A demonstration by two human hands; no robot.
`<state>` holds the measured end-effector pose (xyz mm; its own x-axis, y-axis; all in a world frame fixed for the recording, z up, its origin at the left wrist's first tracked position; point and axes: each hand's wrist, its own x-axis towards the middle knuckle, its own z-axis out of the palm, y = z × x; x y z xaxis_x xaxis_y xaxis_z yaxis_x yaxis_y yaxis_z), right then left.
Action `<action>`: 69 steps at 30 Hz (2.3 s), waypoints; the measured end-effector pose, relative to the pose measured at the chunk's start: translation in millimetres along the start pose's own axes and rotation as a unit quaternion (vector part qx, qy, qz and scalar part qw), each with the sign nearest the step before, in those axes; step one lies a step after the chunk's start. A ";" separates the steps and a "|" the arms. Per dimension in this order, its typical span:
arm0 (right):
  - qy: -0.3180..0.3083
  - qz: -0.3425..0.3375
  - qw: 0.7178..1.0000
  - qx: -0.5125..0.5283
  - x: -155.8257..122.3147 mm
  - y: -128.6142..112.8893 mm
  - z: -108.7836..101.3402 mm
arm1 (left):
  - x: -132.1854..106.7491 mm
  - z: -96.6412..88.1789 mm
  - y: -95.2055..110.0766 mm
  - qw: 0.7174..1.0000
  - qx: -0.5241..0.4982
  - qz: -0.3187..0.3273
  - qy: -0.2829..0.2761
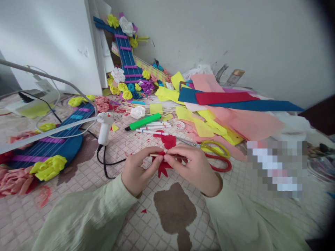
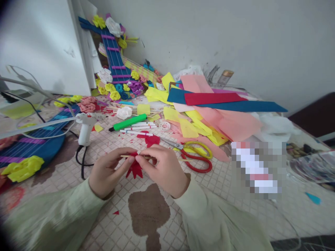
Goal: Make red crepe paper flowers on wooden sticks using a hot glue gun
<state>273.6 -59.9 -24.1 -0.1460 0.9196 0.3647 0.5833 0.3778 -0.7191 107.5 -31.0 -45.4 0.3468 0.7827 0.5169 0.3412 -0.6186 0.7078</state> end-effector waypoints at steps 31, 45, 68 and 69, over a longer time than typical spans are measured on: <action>-0.019 -0.012 0.999 -0.032 -1.3 -0.4 2.8 | -3.2 2.2 -3.1 0.996 -0.053 -0.068 -0.011; 0.041 0.003 0.999 -0.029 0.8 -1.9 6.2 | -4.4 4.1 -4.9 0.990 -0.092 -0.111 -0.011; 0.022 0.032 0.999 0.005 -1.2 3.3 6.6 | -2.6 2.7 -2.3 0.979 -0.145 -0.143 -0.015; 0.020 0.034 0.999 0.002 -1.3 3.6 7.0 | -2.2 2.4 -1.8 0.979 -0.145 -0.141 -0.017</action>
<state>270.3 -59.0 -31.2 -0.0741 0.9383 0.3377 0.5871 0.3147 -0.7458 108.3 -31.8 -49.0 0.3057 0.9137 0.2679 0.1670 -0.3285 0.9296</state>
